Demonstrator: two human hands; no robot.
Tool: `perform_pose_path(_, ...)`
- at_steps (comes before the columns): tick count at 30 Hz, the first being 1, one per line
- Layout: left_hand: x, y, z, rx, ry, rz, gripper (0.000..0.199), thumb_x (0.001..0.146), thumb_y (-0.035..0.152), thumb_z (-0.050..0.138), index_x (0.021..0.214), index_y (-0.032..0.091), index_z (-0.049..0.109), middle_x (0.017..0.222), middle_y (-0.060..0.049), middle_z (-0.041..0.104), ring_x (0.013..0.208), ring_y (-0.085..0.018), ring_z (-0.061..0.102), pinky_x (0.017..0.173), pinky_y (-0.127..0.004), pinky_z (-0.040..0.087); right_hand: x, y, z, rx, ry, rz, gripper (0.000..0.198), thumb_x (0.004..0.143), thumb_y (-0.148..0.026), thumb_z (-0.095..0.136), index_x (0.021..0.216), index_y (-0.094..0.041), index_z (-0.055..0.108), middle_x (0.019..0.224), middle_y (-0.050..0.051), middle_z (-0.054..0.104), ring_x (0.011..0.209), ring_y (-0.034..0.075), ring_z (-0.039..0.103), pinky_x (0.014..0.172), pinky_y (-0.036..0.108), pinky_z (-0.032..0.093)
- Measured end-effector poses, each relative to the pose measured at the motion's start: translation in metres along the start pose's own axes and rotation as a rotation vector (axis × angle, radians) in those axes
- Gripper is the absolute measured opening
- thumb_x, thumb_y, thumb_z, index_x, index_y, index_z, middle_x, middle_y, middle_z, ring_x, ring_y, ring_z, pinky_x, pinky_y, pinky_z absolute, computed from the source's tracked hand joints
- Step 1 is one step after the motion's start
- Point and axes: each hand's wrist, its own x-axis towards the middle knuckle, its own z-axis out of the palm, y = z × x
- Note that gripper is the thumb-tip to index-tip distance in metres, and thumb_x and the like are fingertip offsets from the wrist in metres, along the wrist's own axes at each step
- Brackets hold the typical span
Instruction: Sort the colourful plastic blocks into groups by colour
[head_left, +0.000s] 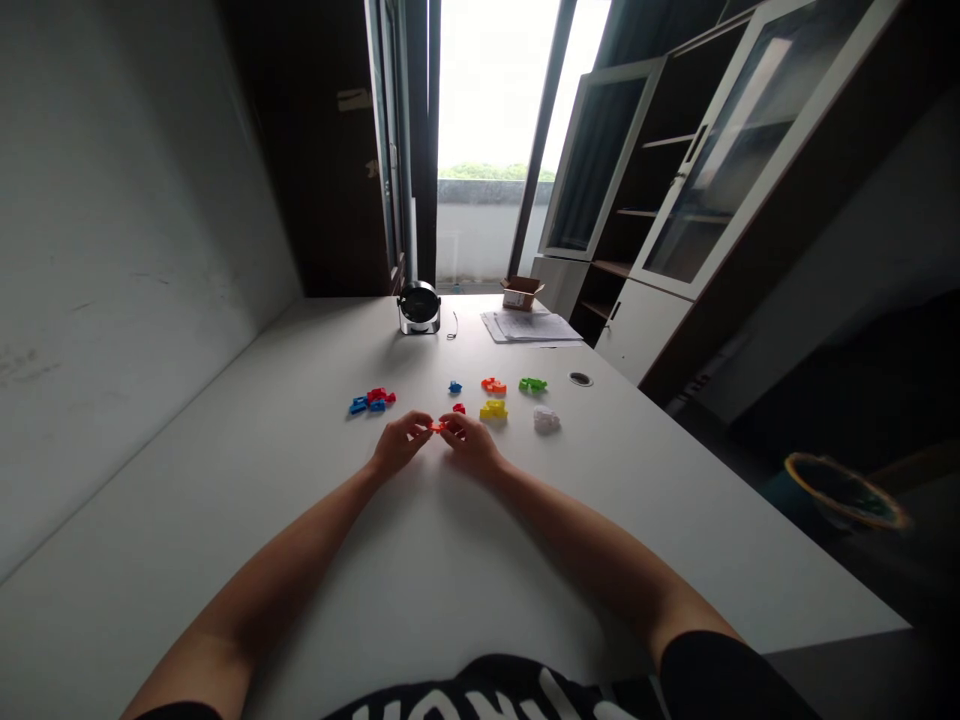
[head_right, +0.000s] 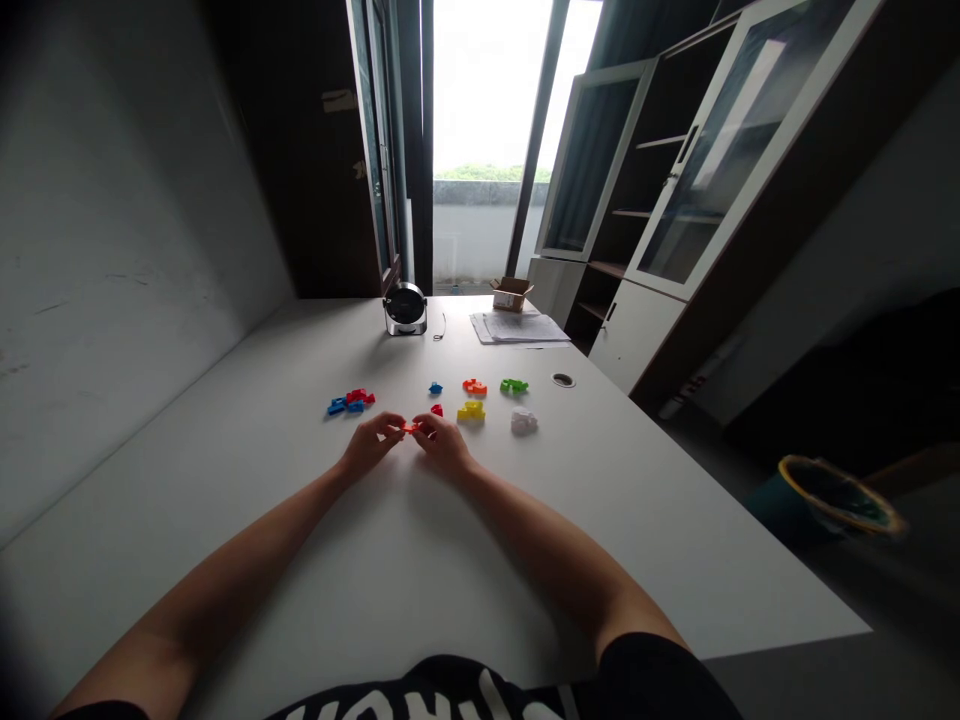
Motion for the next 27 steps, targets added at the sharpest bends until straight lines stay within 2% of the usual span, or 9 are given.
perform_pose_path(6,0.000,0.003,0.000,-0.035,0.014,0.011,0.021,0.090,0.032,0.063,0.109,0.023,0.066,0.105,-0.005,0.075,0.082,-0.018,0.074,0.078,-0.033,0.059,0.003,-0.015,-0.012,-0.194,-0.022,-0.144,0.021,0.096,-0.035,0.060,0.111,-0.023,0.068,0.098,0.006,0.072,0.077,0.017,0.065,0.073,0.030,0.051)
perform_pose_path(11,0.001,0.006,-0.001,-0.057,0.008,-0.061,0.026,0.090,0.026,0.059,0.115,0.022,0.062,0.113,-0.007,0.074,0.084,-0.018,0.073,0.076,-0.032,0.058,0.028,-0.016,-0.048,-0.338,-0.008,-0.132,0.015,0.097,-0.033,0.059,0.104,-0.024,0.068,0.098,0.004,0.071,0.075,0.016,0.063,0.072,0.029,0.049)
perform_pose_path(14,0.003,0.005,0.000,-0.049,0.002,-0.112,0.029,0.088,0.025,0.060,0.116,0.022,0.062,0.112,-0.008,0.074,0.084,-0.018,0.072,0.074,-0.031,0.057,0.053,-0.003,-0.083,-0.440,0.012,-0.106,0.016,0.098,-0.031,0.058,0.107,-0.022,0.068,0.100,0.005,0.072,0.080,0.018,0.064,0.074,0.029,0.048)
perform_pose_path(17,0.004,0.002,0.001,-0.040,0.005,-0.133,0.029,0.087,0.026,0.060,0.116,0.021,0.063,0.109,-0.007,0.075,0.084,-0.018,0.072,0.072,-0.030,0.056,0.078,0.017,-0.118,-0.643,0.016,-0.031,0.017,0.097,-0.025,0.059,0.109,-0.020,0.069,0.105,0.008,0.072,0.087,0.019,0.064,0.076,0.029,0.047)
perform_pose_path(20,0.005,0.000,0.002,-0.022,0.012,-0.142,0.029,0.087,0.025,0.059,0.115,0.021,0.065,0.107,-0.007,0.074,0.082,-0.017,0.071,0.070,-0.028,0.056,0.095,0.038,-0.143,-0.802,-0.093,0.052,0.018,0.096,-0.020,0.060,0.111,-0.019,0.069,0.108,0.009,0.072,0.091,0.020,0.064,0.075,0.028,0.046)
perform_pose_path(23,0.006,-0.002,0.002,-0.009,0.009,-0.139,0.029,0.087,0.025,0.060,0.115,0.022,0.066,0.107,-0.006,0.074,0.081,-0.016,0.070,0.068,-0.027,0.055,0.106,0.057,-0.154,-0.907,-0.171,0.123,0.019,0.095,-0.015,0.061,0.111,-0.019,0.070,0.109,0.010,0.072,0.096,0.021,0.065,0.076,0.028,0.046)
perform_pose_path(27,0.006,-0.003,0.002,0.005,0.006,-0.134,0.028,0.087,0.025,0.058,0.114,0.022,0.067,0.107,-0.006,0.074,0.080,-0.016,0.069,0.069,-0.027,0.054,0.114,0.076,-0.154,-0.955,-0.258,0.154,0.024,0.094,-0.013,0.062,0.115,-0.020,0.070,0.113,0.010,0.072,0.102,0.022,0.064,0.079,0.028,0.046)
